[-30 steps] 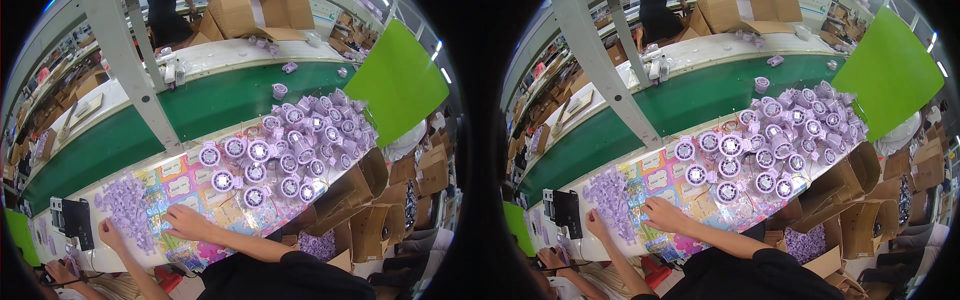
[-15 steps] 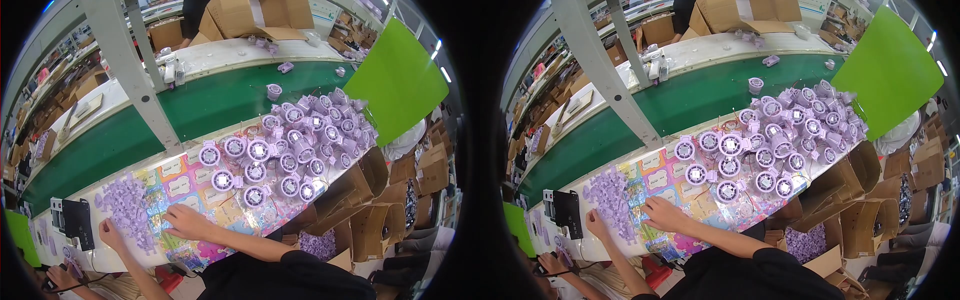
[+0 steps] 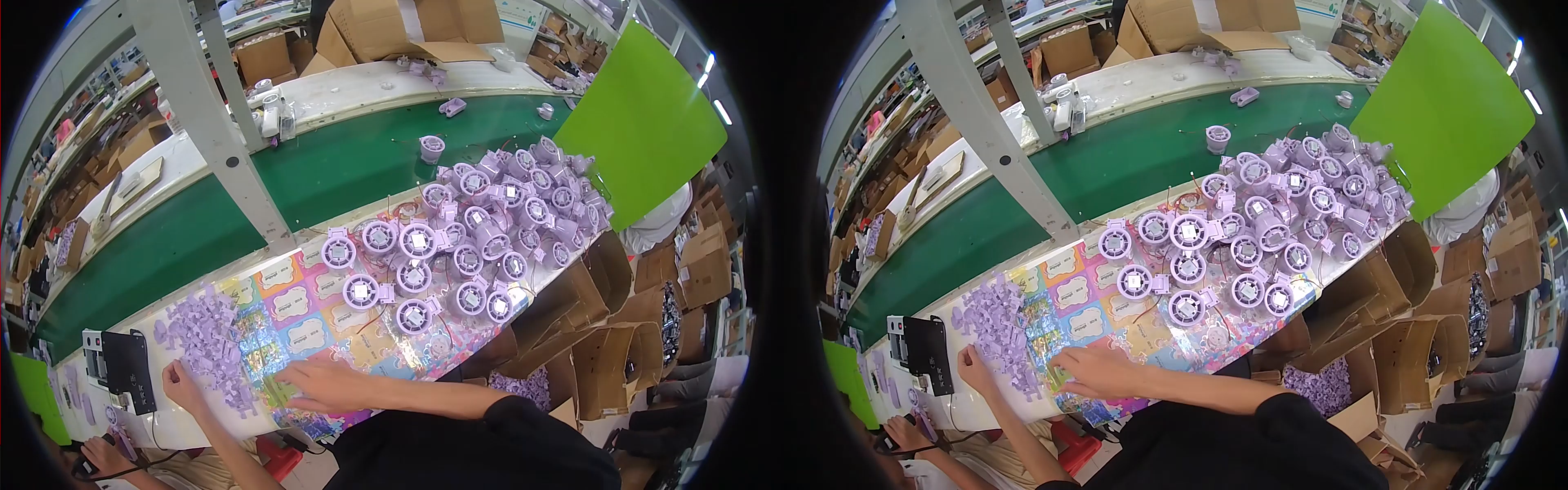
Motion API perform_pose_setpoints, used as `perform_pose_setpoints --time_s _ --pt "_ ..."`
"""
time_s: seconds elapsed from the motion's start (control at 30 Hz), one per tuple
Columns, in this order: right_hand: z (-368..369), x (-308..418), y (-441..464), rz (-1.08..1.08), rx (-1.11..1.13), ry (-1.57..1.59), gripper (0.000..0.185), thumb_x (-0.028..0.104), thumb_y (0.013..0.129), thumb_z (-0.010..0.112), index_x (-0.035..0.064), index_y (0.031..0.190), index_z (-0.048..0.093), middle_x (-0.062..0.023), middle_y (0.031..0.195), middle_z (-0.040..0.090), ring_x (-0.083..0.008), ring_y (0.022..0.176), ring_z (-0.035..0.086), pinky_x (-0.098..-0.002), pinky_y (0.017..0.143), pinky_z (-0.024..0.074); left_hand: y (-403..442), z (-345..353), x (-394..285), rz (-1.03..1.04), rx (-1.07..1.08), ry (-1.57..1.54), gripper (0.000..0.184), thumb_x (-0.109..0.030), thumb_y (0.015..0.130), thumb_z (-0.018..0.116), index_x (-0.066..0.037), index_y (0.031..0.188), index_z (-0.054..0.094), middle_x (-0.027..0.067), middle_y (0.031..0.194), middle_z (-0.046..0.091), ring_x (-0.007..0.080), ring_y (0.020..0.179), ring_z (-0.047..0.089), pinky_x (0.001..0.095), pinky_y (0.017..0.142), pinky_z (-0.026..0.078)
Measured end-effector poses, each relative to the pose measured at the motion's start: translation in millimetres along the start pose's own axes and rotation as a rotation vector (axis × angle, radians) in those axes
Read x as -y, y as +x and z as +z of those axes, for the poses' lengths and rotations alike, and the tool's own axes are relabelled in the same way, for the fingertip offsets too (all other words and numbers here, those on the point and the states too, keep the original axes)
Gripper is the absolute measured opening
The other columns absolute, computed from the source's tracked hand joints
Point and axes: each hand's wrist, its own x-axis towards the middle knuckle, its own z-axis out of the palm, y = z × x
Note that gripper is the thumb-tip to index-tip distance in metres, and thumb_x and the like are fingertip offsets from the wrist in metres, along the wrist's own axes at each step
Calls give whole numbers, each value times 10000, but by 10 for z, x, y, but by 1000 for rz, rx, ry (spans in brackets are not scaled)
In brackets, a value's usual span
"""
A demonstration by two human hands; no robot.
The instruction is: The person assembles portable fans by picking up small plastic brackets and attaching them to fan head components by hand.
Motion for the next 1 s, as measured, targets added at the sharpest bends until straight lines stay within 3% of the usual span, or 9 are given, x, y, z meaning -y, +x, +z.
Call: perform_pose_setpoints --time_s 0.13,0.2,0.3,0.33,0.4,0.47,0.53,0.8,1.0 --pt "-964 504 98 14 214 -135 326 286 958 641 152 1248 575 -174 1109 569 -336 998 634 -454 831 522 -10 -17 -42 -17 16 30 201 -170 964 644 23 920 680 32 770 626 117 698 528 285 645 436" --pt "-1395 511 207 99 117 -242 246 239 945 634 183 1182 605 -183 1089 567 -354 971 631 -458 821 533 -10 -24 -25 -34 29 15 198 -167 964 645 23 918 679 32 769 627 117 703 532 282 649 440" --pt "-2064 90 496 239 10 -460 186 138 913 628 107 1096 636 -207 1128 538 -395 941 634 -477 831 540 -4 -1 57 -9 9 -8 194 -166 964 648 19 912 678 29 772 627 113 705 533 280 651 442" --pt "-2299 -319 559 81 0 -687 167 126 912 635 75 1070 650 -224 1136 524 -414 960 630 -479 861 531 -2 0 68 -9 4 -14 192 -165 963 648 17 910 678 29 773 628 112 708 535 280 652 442" --pt "-2742 -711 668 249 -96 -660 166 133 915 637 47 1056 656 -239 1117 527 -433 975 614 -476 875 524 -15 11 62 -9 -5 -26 188 -163 963 648 14 906 677 28 776 628 110 713 537 278 655 443" --pt "-3162 -1320 709 400 -57 -854 312 254 878 692 12 1071 654 -274 1162 532 -456 1020 599 -491 913 510 -20 30 64 -23 -5 -53 182 -164 958 653 8 904 679 23 773 625 107 705 527 276 651 438" --pt "-3500 -1932 689 612 -70 -927 416 306 818 720 -43 1036 665 -303 1096 643 -443 1200 533 -477 978 506 -18 27 72 -38 -10 -36 173 -161 951 657 3 898 678 17 765 617 104 695 514 274 646 433" --pt "-3665 -2540 717 951 -52 -1011 737 438 726 827 -12 1265 603 -271 1445 412 -462 1207 564 -499 1020 500 -36 43 -102 -45 -42 41 179 -137 937 645 3 826 642 -8 700 556 87 648 459 276 609 402" --pt "-3562 -2693 789 844 27 -972 688 419 736 827 -55 1188 614 -291 1349 476 -441 1145 597 -462 971 522 -15 46 -92 -95 -33 50 142 -121 910 652 -1 833 649 2 717 572 100 660 474 278 607 410"
